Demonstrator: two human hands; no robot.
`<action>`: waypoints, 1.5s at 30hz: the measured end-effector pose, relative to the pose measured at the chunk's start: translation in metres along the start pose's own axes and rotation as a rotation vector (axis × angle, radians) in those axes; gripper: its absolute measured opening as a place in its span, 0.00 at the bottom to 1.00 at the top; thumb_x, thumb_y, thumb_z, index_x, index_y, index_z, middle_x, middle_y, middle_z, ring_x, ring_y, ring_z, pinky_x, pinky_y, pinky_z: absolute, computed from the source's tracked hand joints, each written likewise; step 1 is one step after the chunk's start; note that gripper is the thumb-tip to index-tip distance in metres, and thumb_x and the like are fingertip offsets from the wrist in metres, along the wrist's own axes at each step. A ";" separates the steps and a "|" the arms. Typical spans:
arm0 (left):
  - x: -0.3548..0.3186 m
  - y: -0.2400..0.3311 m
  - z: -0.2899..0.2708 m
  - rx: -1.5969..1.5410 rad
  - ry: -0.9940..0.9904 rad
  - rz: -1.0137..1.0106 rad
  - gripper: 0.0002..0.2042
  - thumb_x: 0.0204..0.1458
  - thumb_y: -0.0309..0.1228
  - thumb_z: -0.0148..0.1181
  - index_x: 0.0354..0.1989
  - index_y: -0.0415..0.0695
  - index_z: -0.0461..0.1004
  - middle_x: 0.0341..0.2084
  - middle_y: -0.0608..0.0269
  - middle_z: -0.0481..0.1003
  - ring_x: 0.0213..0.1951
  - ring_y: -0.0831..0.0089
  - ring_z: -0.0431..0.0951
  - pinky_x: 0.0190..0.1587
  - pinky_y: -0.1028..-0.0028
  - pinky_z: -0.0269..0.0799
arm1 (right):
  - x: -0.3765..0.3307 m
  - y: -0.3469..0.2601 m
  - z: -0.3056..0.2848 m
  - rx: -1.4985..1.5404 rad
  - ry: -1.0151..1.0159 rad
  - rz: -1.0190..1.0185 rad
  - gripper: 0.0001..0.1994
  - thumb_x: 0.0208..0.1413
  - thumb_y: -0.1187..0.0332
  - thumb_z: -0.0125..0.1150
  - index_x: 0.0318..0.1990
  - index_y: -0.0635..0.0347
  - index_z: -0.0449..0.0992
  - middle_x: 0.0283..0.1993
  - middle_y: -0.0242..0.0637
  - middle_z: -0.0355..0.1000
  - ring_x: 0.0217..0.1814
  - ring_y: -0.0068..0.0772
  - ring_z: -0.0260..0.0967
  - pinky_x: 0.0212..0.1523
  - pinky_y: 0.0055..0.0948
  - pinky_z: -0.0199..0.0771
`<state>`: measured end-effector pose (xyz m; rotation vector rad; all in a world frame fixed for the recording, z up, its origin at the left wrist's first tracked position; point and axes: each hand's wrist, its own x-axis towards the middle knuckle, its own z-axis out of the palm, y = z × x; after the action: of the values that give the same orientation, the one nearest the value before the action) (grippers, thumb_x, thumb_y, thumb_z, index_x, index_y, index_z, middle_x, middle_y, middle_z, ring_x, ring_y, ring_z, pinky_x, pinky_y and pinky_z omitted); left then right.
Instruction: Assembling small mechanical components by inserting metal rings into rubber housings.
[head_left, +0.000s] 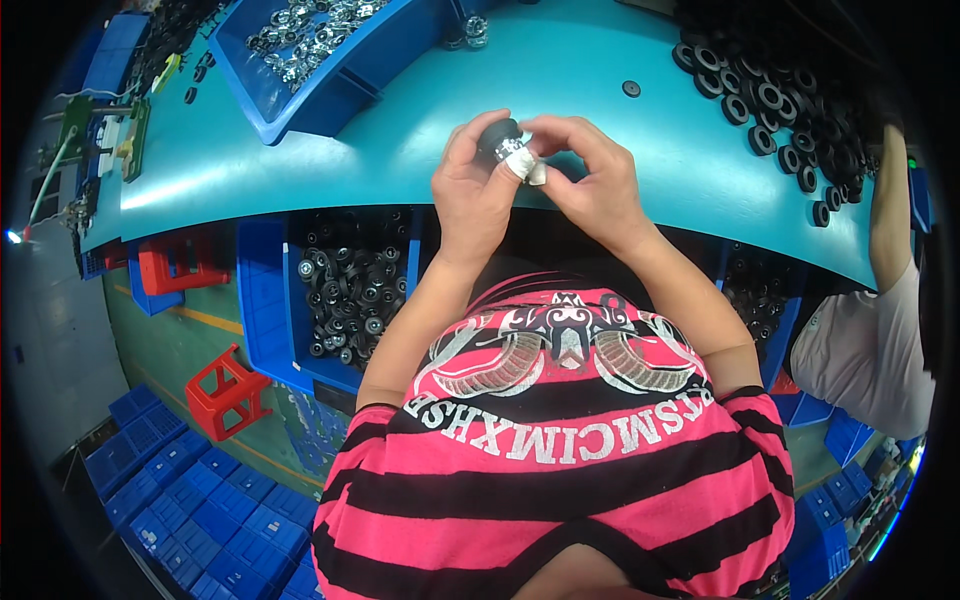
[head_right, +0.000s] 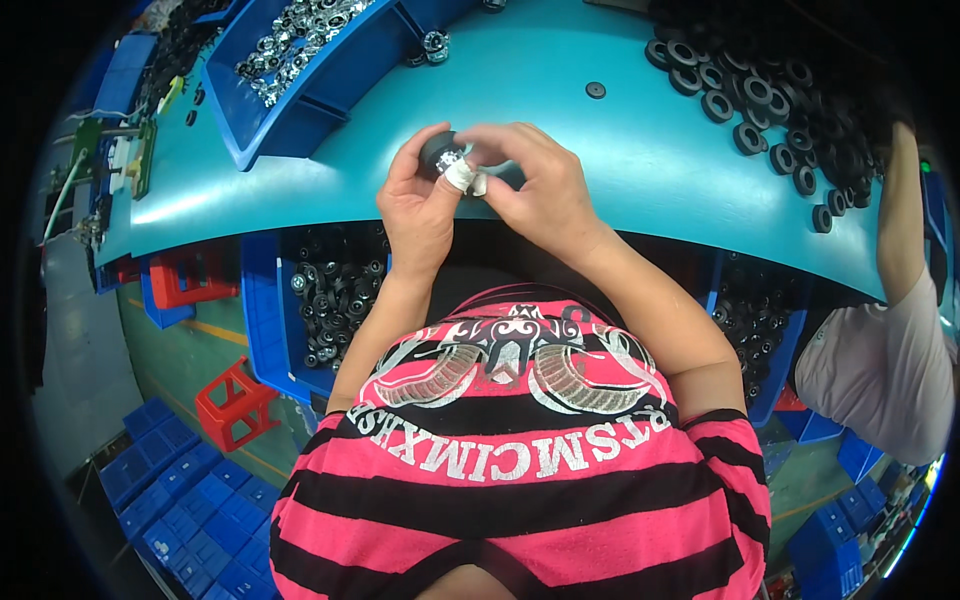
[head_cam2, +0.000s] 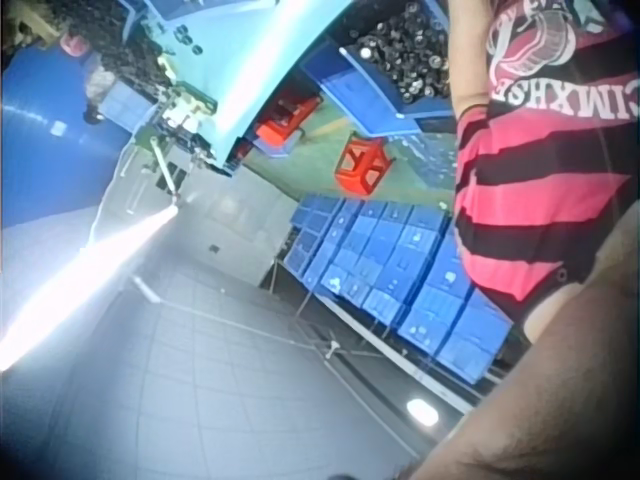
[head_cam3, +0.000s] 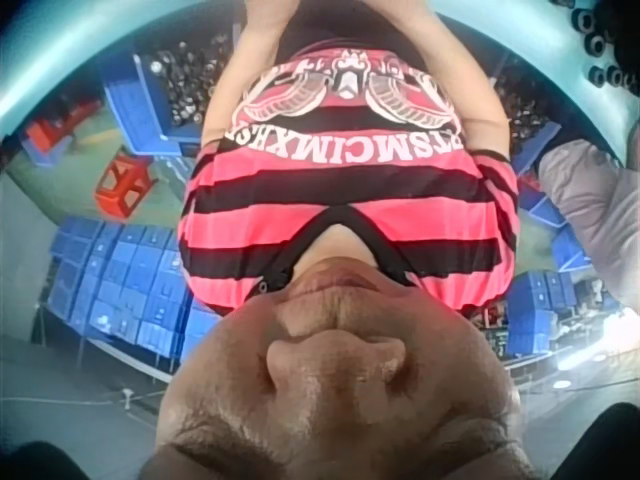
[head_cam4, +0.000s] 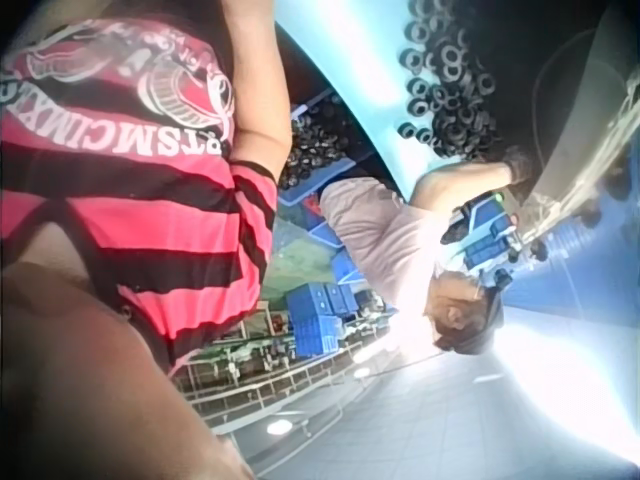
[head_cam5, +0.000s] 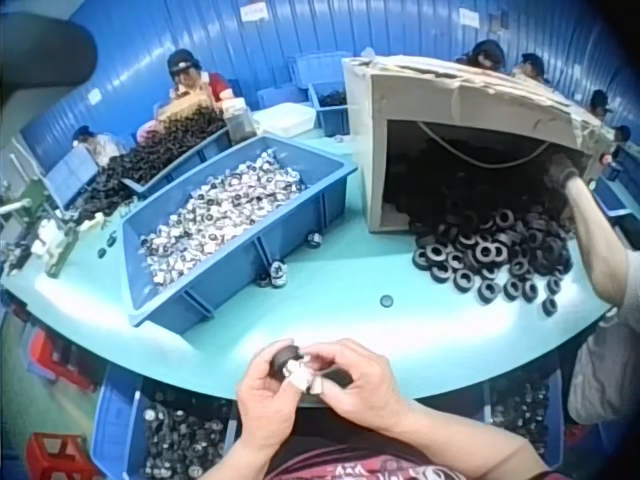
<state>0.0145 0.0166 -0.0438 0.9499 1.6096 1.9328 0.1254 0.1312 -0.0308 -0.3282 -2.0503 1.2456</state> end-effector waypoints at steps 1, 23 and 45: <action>0.002 0.001 -0.003 0.171 0.016 0.087 0.21 0.51 0.21 0.67 0.56 0.38 0.73 0.46 0.59 0.75 0.43 0.70 0.77 0.44 0.73 0.76 | -0.002 -0.001 0.001 0.164 0.001 0.149 0.19 0.48 0.77 0.67 0.51 0.56 0.77 0.40 0.34 0.77 0.40 0.29 0.74 0.42 0.29 0.77; 0.008 -0.009 -0.014 0.756 0.050 0.951 0.24 0.32 0.08 0.64 0.39 0.46 0.69 0.41 0.54 0.69 0.40 0.59 0.77 0.42 0.65 0.80 | -0.002 0.000 -0.011 0.720 -0.257 0.456 0.24 0.52 0.76 0.66 0.59 0.63 0.72 0.53 0.36 0.74 0.56 0.29 0.72 0.58 0.31 0.73; 0.003 0.007 -0.004 0.408 -0.114 0.116 0.17 0.52 0.21 0.67 0.50 0.34 0.74 0.43 0.60 0.71 0.43 0.72 0.77 0.47 0.73 0.76 | 0.001 0.013 -0.006 0.464 -0.116 0.530 0.16 0.57 0.68 0.65 0.52 0.61 0.75 0.35 0.32 0.76 0.35 0.20 0.73 0.38 0.22 0.77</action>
<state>0.0101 0.0149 -0.0370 1.3122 1.9581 1.6139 0.1273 0.1423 -0.0398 -0.6107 -1.7447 2.0518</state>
